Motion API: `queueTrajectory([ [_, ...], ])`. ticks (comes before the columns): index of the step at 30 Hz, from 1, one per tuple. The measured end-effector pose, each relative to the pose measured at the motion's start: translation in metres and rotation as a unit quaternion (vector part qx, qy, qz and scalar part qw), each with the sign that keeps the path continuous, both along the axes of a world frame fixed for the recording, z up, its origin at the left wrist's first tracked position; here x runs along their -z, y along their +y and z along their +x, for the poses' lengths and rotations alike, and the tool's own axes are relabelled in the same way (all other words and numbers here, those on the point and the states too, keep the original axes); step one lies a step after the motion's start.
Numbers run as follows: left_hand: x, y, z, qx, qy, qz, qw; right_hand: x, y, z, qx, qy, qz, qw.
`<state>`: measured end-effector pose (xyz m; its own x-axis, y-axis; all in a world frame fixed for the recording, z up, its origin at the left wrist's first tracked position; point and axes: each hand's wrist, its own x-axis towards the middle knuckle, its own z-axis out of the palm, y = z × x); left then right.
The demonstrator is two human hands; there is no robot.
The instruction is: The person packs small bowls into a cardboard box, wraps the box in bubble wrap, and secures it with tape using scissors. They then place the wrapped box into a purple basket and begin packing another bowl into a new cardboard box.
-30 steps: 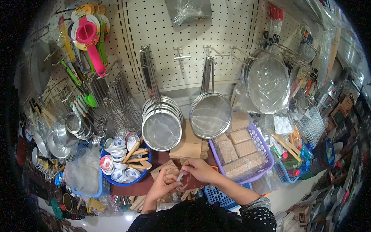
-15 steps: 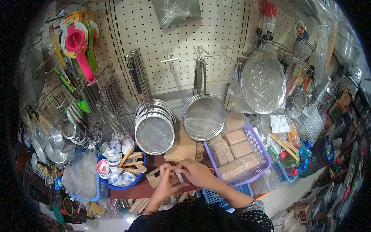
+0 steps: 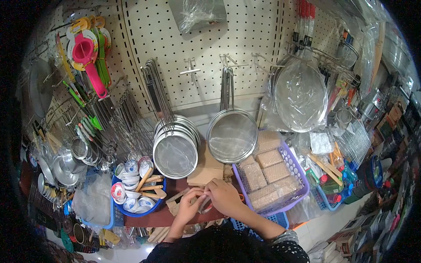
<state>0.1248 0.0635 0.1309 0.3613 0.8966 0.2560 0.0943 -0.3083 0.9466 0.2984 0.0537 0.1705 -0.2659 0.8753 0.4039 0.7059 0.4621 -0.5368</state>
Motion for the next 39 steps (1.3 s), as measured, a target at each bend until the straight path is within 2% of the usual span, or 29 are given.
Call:
queueTrajectory([
  [5, 0.009, 0.007, -0.001, 0.012, -0.031, -0.007, 0.999, 0.000, 0.003, 0.005, -0.023, 0.057, -0.055, 0.997],
  [8, 0.004, 0.008, -0.003, -0.019, -0.026, -0.045, 0.998, 0.018, 0.006, 0.005, 0.036, 0.213, -0.185, 0.959],
  [9, 0.001, 0.008, -0.004, -0.031, -0.017, -0.063, 0.997, 0.038, 0.010, 0.007, 0.074, 0.154, -0.175, 0.969],
  [11, 0.020, 0.015, -0.008, -0.045, -0.021, -0.027, 0.998, 0.100, 0.019, 0.015, 0.149, 0.035, -0.151, 0.977],
  [12, 0.027, 0.017, -0.010, -0.053, -0.023, -0.008, 0.998, 0.128, 0.018, 0.018, 0.159, -0.031, -0.181, 0.970],
  [14, 0.027, 0.016, -0.012, -0.066, -0.049, -0.063, 0.995, 0.181, 0.010, 0.022, 0.176, -0.162, -0.237, 0.942],
  [15, 0.027, 0.016, -0.014, -0.072, -0.062, -0.090, 0.991, 0.199, 0.007, 0.021, 0.197, -0.201, -0.257, 0.925],
  [17, 0.030, 0.019, -0.017, -0.079, -0.075, -0.063, 0.992, 0.229, 0.005, 0.020, 0.236, -0.279, -0.291, 0.884],
  [20, 0.042, 0.024, -0.022, -0.088, -0.121, -0.062, 0.987, 0.272, 0.005, 0.030, 0.250, -0.277, -0.273, 0.887],
  [21, 0.042, 0.024, -0.023, -0.089, -0.140, -0.070, 0.984, 0.269, 0.006, 0.030, 0.253, -0.264, -0.286, 0.886],
  [24, 0.028, 0.021, -0.027, -0.086, -0.179, -0.217, 0.956, 0.261, 0.011, 0.031, 0.251, -0.266, -0.331, 0.870],
  [25, 0.026, 0.020, -0.029, -0.098, -0.176, -0.247, 0.948, 0.243, 0.011, 0.031, 0.231, -0.254, -0.340, 0.875],
  [27, 0.021, 0.021, -0.032, -0.093, -0.197, -0.264, 0.940, 0.209, 0.005, 0.034, 0.192, -0.230, -0.359, 0.884],
  [31, 0.024, 0.025, -0.042, -0.095, -0.210, -0.307, 0.924, 0.197, -0.003, 0.042, 0.088, -0.138, -0.337, 0.927],
  [32, 0.024, 0.025, -0.044, -0.095, -0.213, -0.318, 0.919, 0.189, -0.008, 0.042, 0.094, -0.136, -0.341, 0.925],
  [34, 0.018, 0.024, -0.044, -0.115, -0.223, -0.313, 0.916, 0.140, -0.018, 0.038, 0.105, -0.131, -0.351, 0.921],
  [35, 0.023, 0.027, -0.047, -0.117, -0.232, -0.315, 0.913, 0.144, -0.026, 0.040, 0.128, -0.084, -0.288, 0.945],
  [38, 0.022, 0.026, -0.050, -0.118, -0.257, -0.321, 0.904, 0.090, -0.032, 0.040, 0.133, -0.003, -0.330, 0.935],
  [39, 0.024, 0.026, -0.053, -0.112, -0.265, -0.324, 0.901, 0.093, -0.031, 0.037, 0.159, -0.001, -0.267, 0.950],
])
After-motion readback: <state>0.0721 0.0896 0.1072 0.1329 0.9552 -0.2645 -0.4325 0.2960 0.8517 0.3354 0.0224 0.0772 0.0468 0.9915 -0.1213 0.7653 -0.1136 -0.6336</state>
